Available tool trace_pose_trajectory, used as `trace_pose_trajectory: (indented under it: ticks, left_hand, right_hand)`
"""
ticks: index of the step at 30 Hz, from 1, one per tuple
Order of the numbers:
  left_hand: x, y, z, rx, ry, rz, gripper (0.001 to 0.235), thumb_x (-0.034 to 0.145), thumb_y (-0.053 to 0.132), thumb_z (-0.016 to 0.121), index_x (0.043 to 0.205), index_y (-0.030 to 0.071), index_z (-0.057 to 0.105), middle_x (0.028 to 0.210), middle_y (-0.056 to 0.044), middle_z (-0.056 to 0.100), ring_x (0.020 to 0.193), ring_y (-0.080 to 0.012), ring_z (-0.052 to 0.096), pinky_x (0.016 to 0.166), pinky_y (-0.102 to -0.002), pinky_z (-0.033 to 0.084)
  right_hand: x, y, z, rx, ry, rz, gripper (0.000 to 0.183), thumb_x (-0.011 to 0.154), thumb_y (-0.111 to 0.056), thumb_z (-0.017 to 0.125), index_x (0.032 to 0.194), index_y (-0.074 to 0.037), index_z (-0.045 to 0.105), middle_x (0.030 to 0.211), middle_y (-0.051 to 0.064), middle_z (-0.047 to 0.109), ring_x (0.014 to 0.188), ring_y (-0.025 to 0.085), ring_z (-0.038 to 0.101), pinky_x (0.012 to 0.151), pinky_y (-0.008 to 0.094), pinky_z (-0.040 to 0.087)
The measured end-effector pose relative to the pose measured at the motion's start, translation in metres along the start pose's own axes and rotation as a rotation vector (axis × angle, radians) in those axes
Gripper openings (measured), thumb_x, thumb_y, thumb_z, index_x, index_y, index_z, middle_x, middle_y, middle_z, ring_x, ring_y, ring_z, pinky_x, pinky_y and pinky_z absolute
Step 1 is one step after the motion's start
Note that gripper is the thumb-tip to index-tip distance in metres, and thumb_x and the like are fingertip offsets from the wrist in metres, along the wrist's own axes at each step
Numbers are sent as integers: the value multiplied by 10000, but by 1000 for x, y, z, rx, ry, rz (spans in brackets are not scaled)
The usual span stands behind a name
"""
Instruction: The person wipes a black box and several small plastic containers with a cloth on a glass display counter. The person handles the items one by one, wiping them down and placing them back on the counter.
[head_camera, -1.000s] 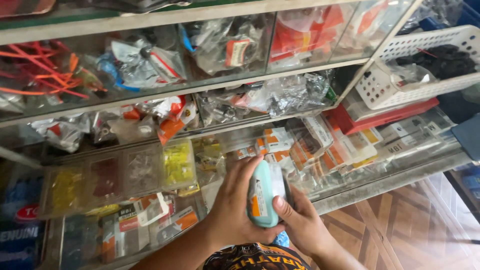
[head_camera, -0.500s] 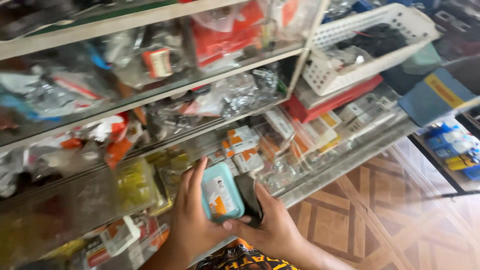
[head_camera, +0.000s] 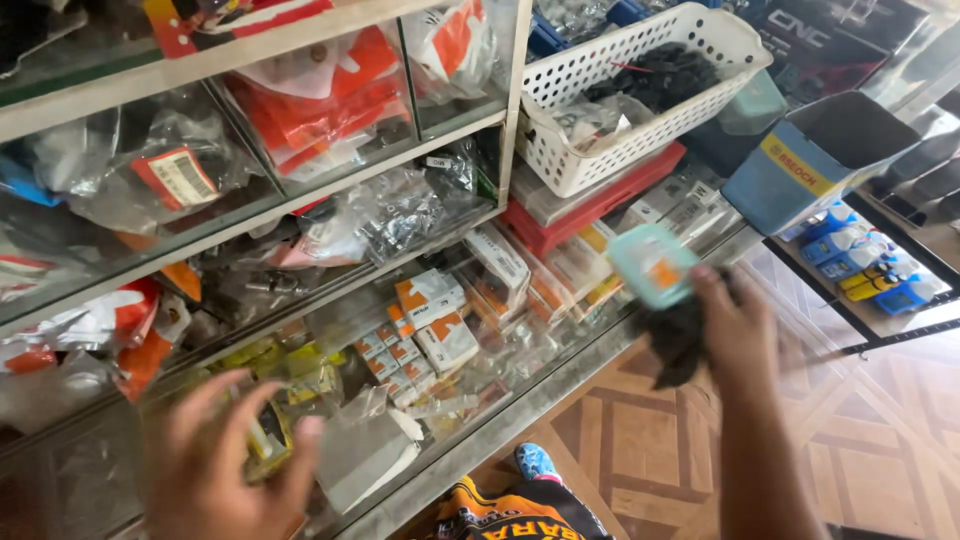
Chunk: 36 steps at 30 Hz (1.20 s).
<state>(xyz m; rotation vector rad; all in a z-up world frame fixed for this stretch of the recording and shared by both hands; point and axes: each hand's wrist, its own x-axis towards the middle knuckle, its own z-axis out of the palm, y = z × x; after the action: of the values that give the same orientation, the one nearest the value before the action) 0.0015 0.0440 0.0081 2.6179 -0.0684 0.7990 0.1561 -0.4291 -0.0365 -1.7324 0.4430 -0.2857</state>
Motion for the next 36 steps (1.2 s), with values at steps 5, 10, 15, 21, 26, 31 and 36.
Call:
trace_pose_trajectory:
  ticks: [5, 10, 15, 21, 26, 31, 36]
  left_hand:
    - [-35, -82, -24, 382, -112, -126, 515, 771, 422, 789, 1044, -6, 703, 1043, -232, 709, 1010, -376, 734, 927, -484, 603]
    - [-54, -92, -27, 398, -44, -241, 491, 786, 409, 787, 1069, 15, 719, 1054, -231, 720, 1036, -354, 724, 960, -469, 584]
    - [-33, -42, -30, 474, -152, -262, 586, 674, 478, 833, 1029, 22, 739, 1097, -217, 728, 1014, -363, 722, 917, -493, 575]
    - [-34, 24, -3, 365, 197, -169, 498, 777, 428, 785, 1074, 38, 695, 1156, -172, 713, 1121, -369, 674, 1012, -529, 479]
    - [-28, 66, 13, 250, 161, -148, 620, 728, 471, 804, 1155, 47, 656, 1262, -154, 646, 1198, -392, 599, 1035, -575, 441]
    - [-42, 76, 29, -34, 102, -159, 743, 746, 478, 843, 1306, 59, 591, 1356, -182, 610, 1277, -374, 573, 1064, -533, 477]
    - [-38, 97, 32, -123, 26, -226, 908, 660, 484, 897, 1383, 80, 524, 1448, -286, 532, 1337, -426, 505, 1033, -553, 455]
  right_hand:
    - [69, 18, -33, 84, 129, -185, 359, 1055, -327, 762, 1057, 27, 706, 945, 41, 686, 792, 106, 617, 695, 267, 523]
    - [70, 24, -35, -526, 429, -744, 306, 1090, -218, 837, 1073, 59, 709, 990, 167, 672, 891, 274, 634, 803, 381, 507]
    - [60, 30, -38, -465, 572, -1361, 348, 1061, -10, 622, 1341, 170, 520, 1307, 252, 599, 1104, 402, 581, 962, 434, 481]
    - [43, 16, -18, -14, 41, -837, 148, 1085, 72, 642, 1216, 119, 593, 1148, 102, 628, 1032, 174, 588, 980, 268, 510]
    - [42, 1, -8, 333, -269, -300, 293, 1021, 45, 622, 1311, 55, 661, 1185, 56, 699, 1034, 110, 661, 935, 229, 528]
    - [45, -2, -23, 47, -316, -321, 204, 1102, -45, 653, 1258, 82, 692, 1080, 51, 696, 956, 79, 613, 863, 231, 480]
    - [20, -62, -20, -265, -152, -263, 301, 1090, -238, 634, 1244, 14, 694, 865, 47, 659, 742, 110, 574, 660, 278, 447]
